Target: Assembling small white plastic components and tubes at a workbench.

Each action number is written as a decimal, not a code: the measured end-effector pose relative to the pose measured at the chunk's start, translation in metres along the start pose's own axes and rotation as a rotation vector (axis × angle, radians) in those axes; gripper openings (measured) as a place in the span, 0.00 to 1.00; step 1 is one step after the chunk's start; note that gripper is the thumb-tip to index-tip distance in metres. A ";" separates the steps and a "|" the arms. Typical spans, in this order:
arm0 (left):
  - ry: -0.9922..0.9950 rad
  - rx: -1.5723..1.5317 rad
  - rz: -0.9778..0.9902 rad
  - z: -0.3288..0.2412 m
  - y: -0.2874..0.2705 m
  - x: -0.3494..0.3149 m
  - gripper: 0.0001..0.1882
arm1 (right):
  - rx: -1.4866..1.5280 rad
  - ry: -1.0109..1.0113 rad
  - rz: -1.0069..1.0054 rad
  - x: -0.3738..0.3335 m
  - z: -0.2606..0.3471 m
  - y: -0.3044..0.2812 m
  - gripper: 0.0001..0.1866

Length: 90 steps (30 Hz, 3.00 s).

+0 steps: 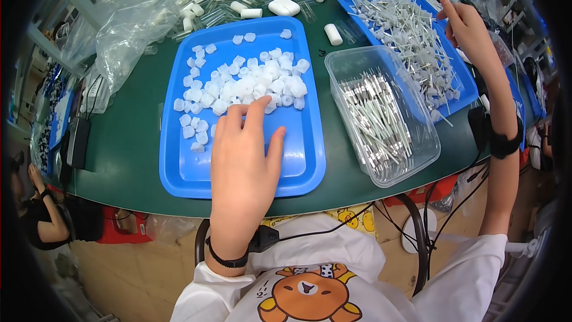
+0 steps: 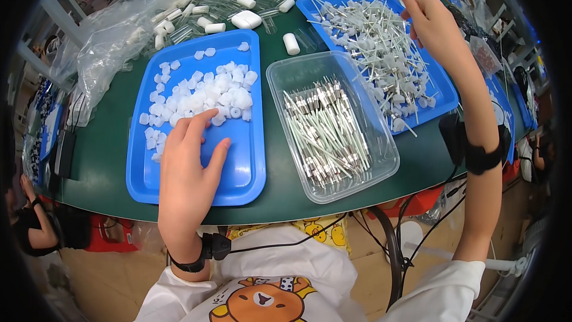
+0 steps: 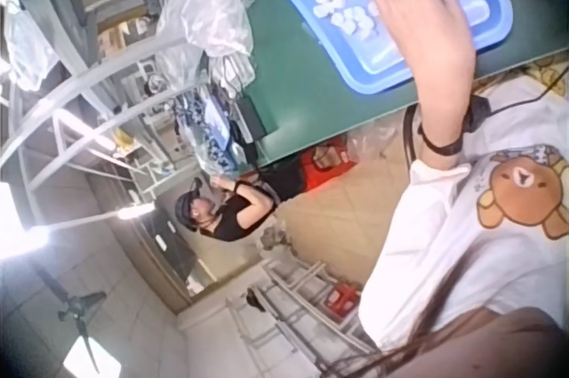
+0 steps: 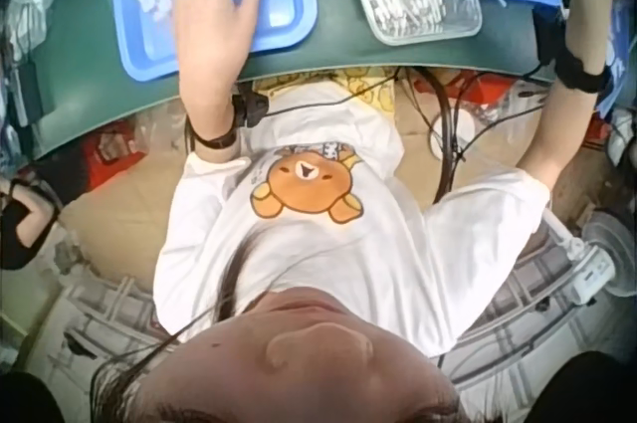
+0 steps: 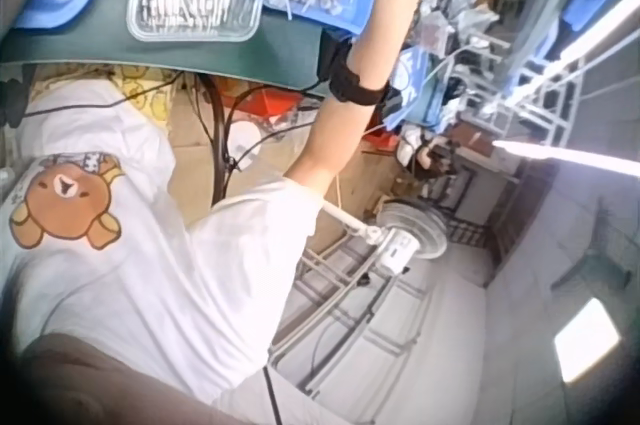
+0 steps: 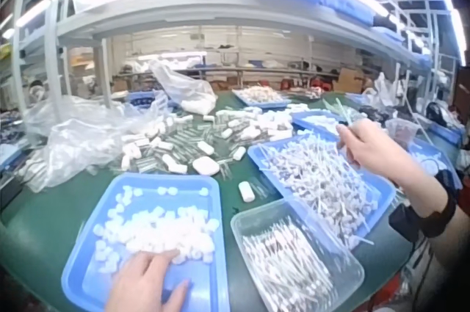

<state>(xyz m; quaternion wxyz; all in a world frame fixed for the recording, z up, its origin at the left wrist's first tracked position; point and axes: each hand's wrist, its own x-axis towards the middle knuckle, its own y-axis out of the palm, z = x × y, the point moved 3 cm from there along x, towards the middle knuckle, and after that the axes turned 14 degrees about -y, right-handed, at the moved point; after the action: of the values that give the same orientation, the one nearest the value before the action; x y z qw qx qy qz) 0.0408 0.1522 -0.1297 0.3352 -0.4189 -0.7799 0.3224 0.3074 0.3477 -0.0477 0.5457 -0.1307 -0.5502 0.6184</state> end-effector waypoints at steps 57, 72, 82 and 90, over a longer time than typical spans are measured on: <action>-0.253 -1.984 1.169 -0.036 0.021 -0.037 0.16 | 0.817 -0.514 -0.026 -0.114 0.128 0.011 0.15; -0.332 -1.891 1.096 -0.034 0.032 -0.038 0.13 | 0.811 -0.369 -0.052 -0.112 0.130 0.028 0.06; -0.323 -1.841 1.163 -0.031 0.027 -0.039 0.13 | 0.884 -0.311 -0.117 -0.126 0.146 0.032 0.14; -0.272 -1.596 1.122 -0.031 0.021 -0.043 0.22 | 0.989 -0.530 0.094 -0.122 0.144 0.029 0.12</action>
<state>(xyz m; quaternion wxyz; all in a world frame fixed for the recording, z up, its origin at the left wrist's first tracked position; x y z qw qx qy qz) 0.0928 0.1310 -0.1395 -0.3402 -0.7909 -0.4888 -0.1408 0.2278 0.1761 -0.0734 0.3571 0.2762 -0.3066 0.8380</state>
